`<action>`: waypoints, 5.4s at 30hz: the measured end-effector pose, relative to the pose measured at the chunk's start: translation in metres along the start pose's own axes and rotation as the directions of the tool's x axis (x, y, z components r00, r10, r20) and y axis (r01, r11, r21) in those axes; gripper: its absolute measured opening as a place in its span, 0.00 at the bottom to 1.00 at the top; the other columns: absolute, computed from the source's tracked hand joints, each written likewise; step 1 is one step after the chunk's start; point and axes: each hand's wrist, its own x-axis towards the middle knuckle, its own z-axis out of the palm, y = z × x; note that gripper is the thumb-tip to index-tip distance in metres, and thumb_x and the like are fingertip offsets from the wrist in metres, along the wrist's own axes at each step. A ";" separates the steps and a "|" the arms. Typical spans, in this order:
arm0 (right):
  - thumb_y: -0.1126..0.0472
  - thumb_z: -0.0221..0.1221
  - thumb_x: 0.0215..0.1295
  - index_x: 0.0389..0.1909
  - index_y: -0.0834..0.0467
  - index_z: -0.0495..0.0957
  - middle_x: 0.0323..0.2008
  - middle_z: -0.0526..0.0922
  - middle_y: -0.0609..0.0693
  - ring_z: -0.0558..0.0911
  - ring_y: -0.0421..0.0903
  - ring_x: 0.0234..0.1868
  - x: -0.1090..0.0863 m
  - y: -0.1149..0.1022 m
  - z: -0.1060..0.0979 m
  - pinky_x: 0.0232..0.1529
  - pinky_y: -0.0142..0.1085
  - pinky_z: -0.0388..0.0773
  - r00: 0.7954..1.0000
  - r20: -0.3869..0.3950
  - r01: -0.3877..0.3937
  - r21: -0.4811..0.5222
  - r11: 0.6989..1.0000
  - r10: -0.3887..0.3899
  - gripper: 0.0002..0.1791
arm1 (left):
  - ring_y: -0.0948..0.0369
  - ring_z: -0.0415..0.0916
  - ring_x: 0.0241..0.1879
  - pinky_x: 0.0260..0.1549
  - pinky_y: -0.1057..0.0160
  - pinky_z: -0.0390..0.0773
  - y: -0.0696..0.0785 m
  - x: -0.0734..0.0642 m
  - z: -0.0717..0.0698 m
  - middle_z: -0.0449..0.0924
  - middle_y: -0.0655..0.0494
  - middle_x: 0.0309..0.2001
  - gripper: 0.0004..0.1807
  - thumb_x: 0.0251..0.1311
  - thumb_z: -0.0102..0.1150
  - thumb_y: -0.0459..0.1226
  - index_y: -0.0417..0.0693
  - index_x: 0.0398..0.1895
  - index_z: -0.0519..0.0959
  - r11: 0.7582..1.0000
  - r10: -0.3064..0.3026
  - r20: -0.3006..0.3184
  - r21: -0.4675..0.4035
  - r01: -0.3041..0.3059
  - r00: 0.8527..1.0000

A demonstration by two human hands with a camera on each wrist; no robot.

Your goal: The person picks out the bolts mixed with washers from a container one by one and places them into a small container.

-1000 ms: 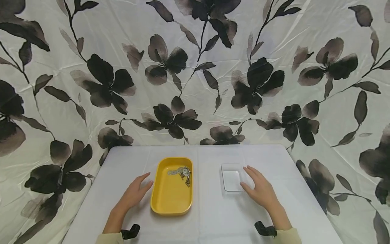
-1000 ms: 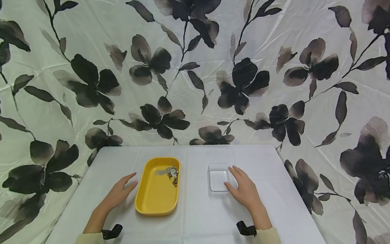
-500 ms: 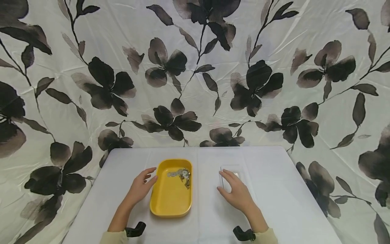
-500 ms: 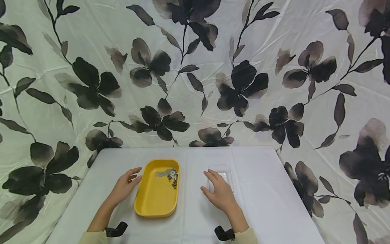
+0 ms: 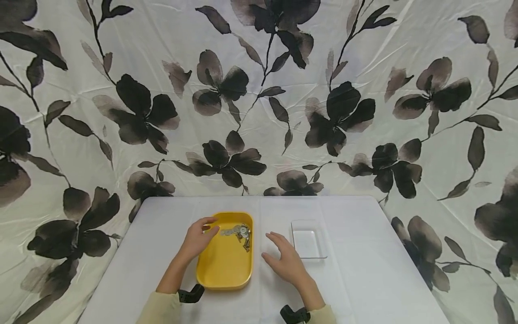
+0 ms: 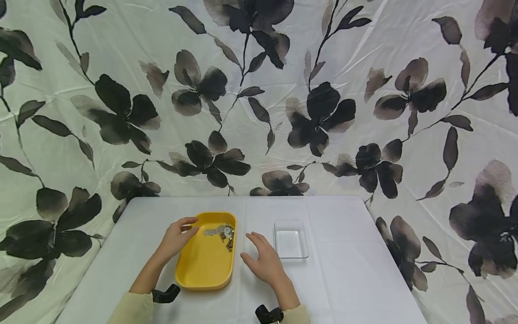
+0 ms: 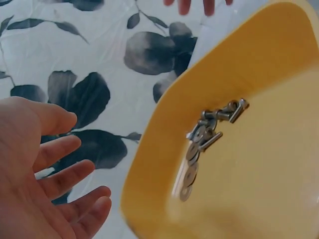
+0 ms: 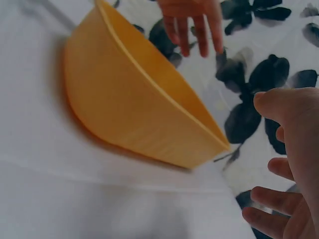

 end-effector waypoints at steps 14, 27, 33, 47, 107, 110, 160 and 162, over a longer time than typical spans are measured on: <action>0.51 0.61 0.66 0.69 0.54 0.66 0.66 0.69 0.50 0.70 0.52 0.64 -0.001 -0.007 0.036 0.53 0.46 0.75 0.995 0.094 0.007 0.165 0.986 -0.022 0.32 | 0.42 0.72 0.55 0.49 0.46 0.75 -0.003 0.027 0.039 0.78 0.44 0.54 0.19 0.61 0.64 0.36 0.40 0.55 0.79 0.999 0.016 0.044 0.047 -0.019 0.999; 0.55 0.63 0.64 0.70 0.61 0.63 0.66 0.68 0.57 0.75 0.60 0.57 -0.002 -0.006 0.055 0.47 0.41 0.79 0.990 0.124 0.020 0.340 0.940 -0.066 0.36 | 0.44 0.75 0.53 0.51 0.47 0.74 -0.017 0.047 0.059 0.80 0.44 0.51 0.16 0.61 0.64 0.37 0.38 0.50 0.82 0.990 0.052 0.064 0.130 -0.060 0.997; 0.59 0.61 0.64 0.71 0.59 0.61 0.67 0.66 0.56 0.77 0.57 0.55 -0.005 -0.007 0.064 0.49 0.40 0.78 0.992 0.122 -0.023 0.333 0.943 -0.019 0.35 | 0.47 0.76 0.52 0.49 0.47 0.75 -0.028 0.056 0.066 0.81 0.46 0.50 0.17 0.62 0.63 0.39 0.40 0.51 0.82 0.973 0.069 0.093 0.216 -0.087 0.993; 0.67 0.59 0.60 0.70 0.54 0.65 0.57 0.75 0.64 0.84 0.44 0.35 -0.009 -0.016 0.071 0.26 0.35 0.81 0.976 0.125 -0.217 0.489 0.845 0.178 0.34 | 0.53 0.76 0.50 0.51 0.52 0.74 -0.031 0.074 0.080 0.80 0.51 0.49 0.15 0.63 0.62 0.37 0.46 0.53 0.80 0.959 0.085 0.140 0.257 -0.119 0.987; 0.72 0.58 0.57 0.67 0.58 0.68 0.63 0.67 0.71 0.82 0.62 0.43 -0.005 -0.042 0.053 0.29 0.47 0.82 0.976 0.079 -0.208 0.604 0.770 0.201 0.33 | 0.58 0.75 0.32 0.50 0.51 0.67 -0.023 0.086 0.094 0.81 0.64 0.23 0.11 0.46 0.75 0.45 0.49 0.26 0.87 0.940 -0.030 0.123 0.342 -0.014 0.992; 0.71 0.58 0.57 0.67 0.58 0.68 0.62 0.67 0.71 0.82 0.59 0.42 -0.004 -0.041 0.054 0.29 0.45 0.82 0.976 0.082 -0.211 0.597 0.774 0.203 0.34 | 0.61 0.74 0.27 0.36 0.59 0.74 -0.025 0.085 0.090 0.80 0.64 0.22 0.10 0.46 0.76 0.45 0.49 0.24 0.86 0.952 -0.022 0.121 0.307 -0.017 0.992; 0.62 0.60 0.63 0.70 0.59 0.64 0.63 0.70 0.65 0.82 0.53 0.46 -0.003 -0.010 0.075 0.41 0.35 0.79 0.992 0.054 -0.128 0.420 0.898 0.117 0.33 | 0.59 0.76 0.39 0.44 0.53 0.76 0.016 0.034 0.053 0.80 0.63 0.33 0.05 0.47 0.75 0.44 0.58 0.24 0.86 0.979 0.167 0.016 0.119 -0.168 0.986; 0.62 0.61 0.63 0.69 0.61 0.65 0.63 0.70 0.64 0.82 0.55 0.47 -0.003 -0.010 0.073 0.42 0.35 0.79 0.992 0.047 -0.127 0.418 0.899 0.119 0.33 | 0.59 0.76 0.39 0.45 0.54 0.76 0.018 0.033 0.057 0.79 0.64 0.33 0.05 0.47 0.75 0.44 0.59 0.24 0.86 0.980 0.164 0.032 0.112 -0.167 0.986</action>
